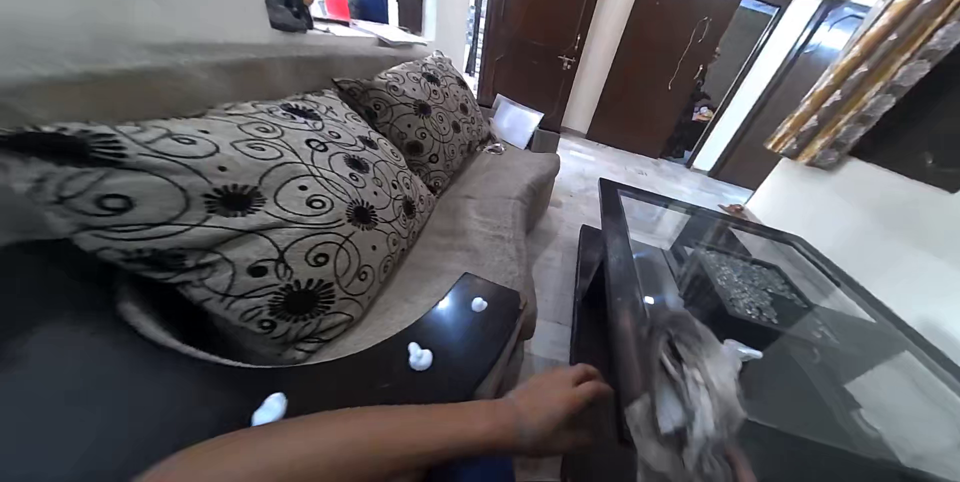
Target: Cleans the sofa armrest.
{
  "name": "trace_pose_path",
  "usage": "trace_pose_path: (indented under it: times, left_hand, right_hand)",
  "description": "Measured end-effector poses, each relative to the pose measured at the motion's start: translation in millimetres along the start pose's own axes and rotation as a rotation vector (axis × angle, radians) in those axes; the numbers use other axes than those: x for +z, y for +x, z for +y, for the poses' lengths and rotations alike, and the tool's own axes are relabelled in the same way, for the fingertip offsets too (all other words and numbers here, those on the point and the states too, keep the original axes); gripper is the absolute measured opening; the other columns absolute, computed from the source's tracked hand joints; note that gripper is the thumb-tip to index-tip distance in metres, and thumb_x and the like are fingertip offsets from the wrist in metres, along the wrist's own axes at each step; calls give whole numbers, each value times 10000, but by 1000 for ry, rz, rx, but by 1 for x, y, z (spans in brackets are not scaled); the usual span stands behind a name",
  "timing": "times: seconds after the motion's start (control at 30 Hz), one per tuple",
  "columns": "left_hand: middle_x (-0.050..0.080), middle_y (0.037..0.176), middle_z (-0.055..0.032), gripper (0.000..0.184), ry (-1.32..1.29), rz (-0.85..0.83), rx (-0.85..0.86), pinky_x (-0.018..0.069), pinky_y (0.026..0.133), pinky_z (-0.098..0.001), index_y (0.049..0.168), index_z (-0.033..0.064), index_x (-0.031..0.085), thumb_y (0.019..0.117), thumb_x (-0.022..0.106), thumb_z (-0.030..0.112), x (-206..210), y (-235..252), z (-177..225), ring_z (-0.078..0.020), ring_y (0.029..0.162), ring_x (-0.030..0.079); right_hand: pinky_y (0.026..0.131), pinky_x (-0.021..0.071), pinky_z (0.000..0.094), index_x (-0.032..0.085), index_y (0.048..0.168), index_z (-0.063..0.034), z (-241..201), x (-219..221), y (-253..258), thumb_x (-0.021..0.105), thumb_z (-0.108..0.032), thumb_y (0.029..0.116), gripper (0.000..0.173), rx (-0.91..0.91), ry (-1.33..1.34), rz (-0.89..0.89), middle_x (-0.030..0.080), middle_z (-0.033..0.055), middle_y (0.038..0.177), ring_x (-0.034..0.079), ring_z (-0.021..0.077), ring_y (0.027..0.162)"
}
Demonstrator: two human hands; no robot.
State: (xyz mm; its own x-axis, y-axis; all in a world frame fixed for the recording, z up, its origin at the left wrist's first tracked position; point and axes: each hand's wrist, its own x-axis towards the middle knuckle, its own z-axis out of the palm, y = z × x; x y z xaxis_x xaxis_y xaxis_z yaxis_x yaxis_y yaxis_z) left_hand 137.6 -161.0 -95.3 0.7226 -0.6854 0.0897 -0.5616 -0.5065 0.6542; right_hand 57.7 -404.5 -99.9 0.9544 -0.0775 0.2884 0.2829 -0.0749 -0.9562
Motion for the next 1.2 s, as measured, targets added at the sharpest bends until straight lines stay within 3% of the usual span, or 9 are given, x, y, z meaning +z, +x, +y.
trace_pose_path:
  times: [0.1, 0.3, 0.43, 0.6, 0.77, 0.9, 0.97, 1.1, 1.2]
  left_hand:
    - [568, 1404, -271, 388, 99, 49, -76, 446, 1069, -607, 1299, -7, 646, 934, 710, 108, -30, -120, -16, -456, 1289, 561]
    - [631, 1295, -302, 357, 226, 641, -457, 493, 1015, -593, 1212, -79, 671, 947, 623, 156, -63, -335, -35, -474, 1208, 613]
    - [568, 1293, -404, 420, 60, 910, -769, 489, 1035, -486, 1291, -199, 535, 1020, 524, 123, -55, -424, -19, -429, 1188, 610]
    - [598, 1241, -306, 474, -100, 1176, -827, 502, 990, -289, 1277, -240, 480, 1053, 449, 177, -32, -462, -26, -139, 1119, 619]
    - [653, 1171, -141, 384, -158, 1349, -804, 546, 916, -240, 1218, -197, 520, 1043, 425, 131, -26, -462, -28, -22, 1042, 647]
    - [682, 1113, -30, 335, -115, 1397, -705, 568, 898, -228, 1182, -154, 549, 1038, 427, 122, -37, -463, -34, 14, 995, 667]
    - [690, 1091, -11, 331, -71, 1410, -656, 574, 893, -226, 1166, -153, 562, 1036, 440, 125, -41, -464, -35, 18, 983, 669]
    - [699, 1063, -2, 324, 28, 1447, -561, 572, 891, -211, 1134, -169, 576, 1037, 454, 114, -46, -459, -29, 42, 968, 665]
    - [717, 1052, -40, 380, 252, 1410, -481, 548, 920, -190, 1132, -129, 604, 1083, 454, 216, -44, -465, -26, 62, 1008, 646]
  right_hand:
    - [1043, 456, 262, 490, 1361, 179, -17, 50, 47, 497, -45, 967, 454, -18, -193, -130, 575, 264, 1338, 579, 99, 1193]
    - [1143, 369, 489, 508, 1449, 47, 6, 164, 138, 516, -69, 1049, 417, 86, -396, -450, 491, 278, 1485, 482, 362, 1377]
    - [1103, 394, 526, 531, 1451, 3, 36, 223, 163, 523, -72, 1053, 405, 67, -479, -557, 524, 270, 1444, 515, 391, 1325]
    - [1067, 424, 475, 503, 1467, -1, 43, 258, 149, 496, -90, 1071, 406, 164, -362, -697, 535, 224, 1458, 550, 310, 1286]
    - [1002, 477, 359, 451, 1486, 7, 20, 267, 84, 455, -86, 1070, 427, 307, -192, -727, 519, 188, 1458, 575, 199, 1212]
    - [1106, 420, 465, 494, 1469, 13, 4, 301, 12, 478, -123, 1042, 449, 221, -265, -703, 481, 278, 1471, 511, 336, 1336]
    - [1009, 483, 541, 518, 1472, -48, -9, 326, -25, 500, -166, 1037, 452, 205, -381, -680, 445, 310, 1483, 564, 412, 1257]
    - [824, 568, 547, 552, 1464, -99, -36, 385, -84, 577, -189, 1014, 460, 162, -468, -706, 434, 356, 1471, 677, 453, 1009]
    - [842, 575, 522, 527, 1496, -154, -48, 440, -109, 614, -259, 1001, 514, 83, -550, -878, 441, 328, 1479, 666, 435, 1074]
